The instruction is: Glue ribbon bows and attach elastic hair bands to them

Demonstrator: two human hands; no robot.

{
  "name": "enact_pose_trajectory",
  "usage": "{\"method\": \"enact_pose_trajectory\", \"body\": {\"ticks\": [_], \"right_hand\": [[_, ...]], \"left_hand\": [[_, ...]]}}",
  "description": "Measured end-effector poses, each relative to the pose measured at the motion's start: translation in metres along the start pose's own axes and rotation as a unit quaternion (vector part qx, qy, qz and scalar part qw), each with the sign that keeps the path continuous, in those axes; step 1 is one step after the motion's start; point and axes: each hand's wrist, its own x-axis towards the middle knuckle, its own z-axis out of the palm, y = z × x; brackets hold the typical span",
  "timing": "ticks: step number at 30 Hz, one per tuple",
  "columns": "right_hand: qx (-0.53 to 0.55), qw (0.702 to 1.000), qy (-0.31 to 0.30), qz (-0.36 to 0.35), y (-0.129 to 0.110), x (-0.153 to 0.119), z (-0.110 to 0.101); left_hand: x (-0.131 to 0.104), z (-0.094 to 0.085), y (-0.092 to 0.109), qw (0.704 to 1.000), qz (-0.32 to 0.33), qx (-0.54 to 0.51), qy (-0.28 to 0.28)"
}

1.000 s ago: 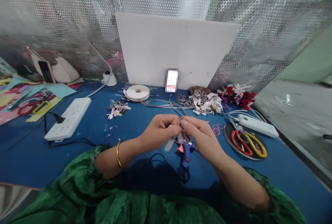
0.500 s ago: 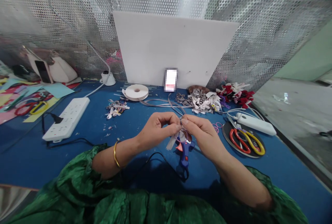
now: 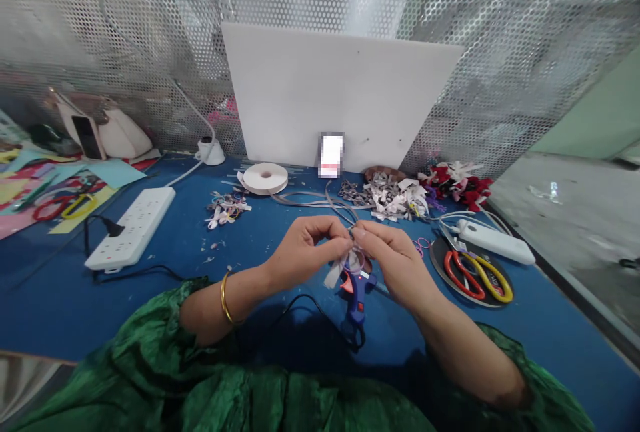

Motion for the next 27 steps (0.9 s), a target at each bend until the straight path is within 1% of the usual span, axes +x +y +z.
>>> {"method": "enact_pose_trajectory", "body": {"ticks": [4,9,16,19,25,27], "right_hand": [[0.016,1.0,-0.003,-0.008,0.0012,-0.0009,-0.0017],[0.0,1.0,-0.009,0.009,-0.002,-0.0001,0.0007],[-0.009,1.0,-0.013,0.02,-0.0031,-0.0008,0.0026],[-0.021,0.999,-0.014,0.02,-0.0037,-0.0013,0.0026],[-0.016,1.0,-0.003,0.0,-0.0054,-0.0012,0.0001],[-0.019,1.0,-0.005,-0.003,-0.0057,-0.0015,0.0]], "left_hand": [[-0.0001,-0.0006,-0.0025,0.999,-0.017,-0.039,-0.007],[-0.0006,-0.0006,-0.003,0.998,-0.021,-0.054,-0.006],[0.0,-0.0001,0.0018,0.999,0.011,0.029,0.009],[-0.0002,-0.0001,0.0028,0.999,0.014,0.039,0.011],[-0.001,-0.002,-0.0034,0.999,-0.006,-0.033,-0.018],[-0.0013,-0.0026,-0.0049,0.999,-0.007,-0.04,-0.026]]}}
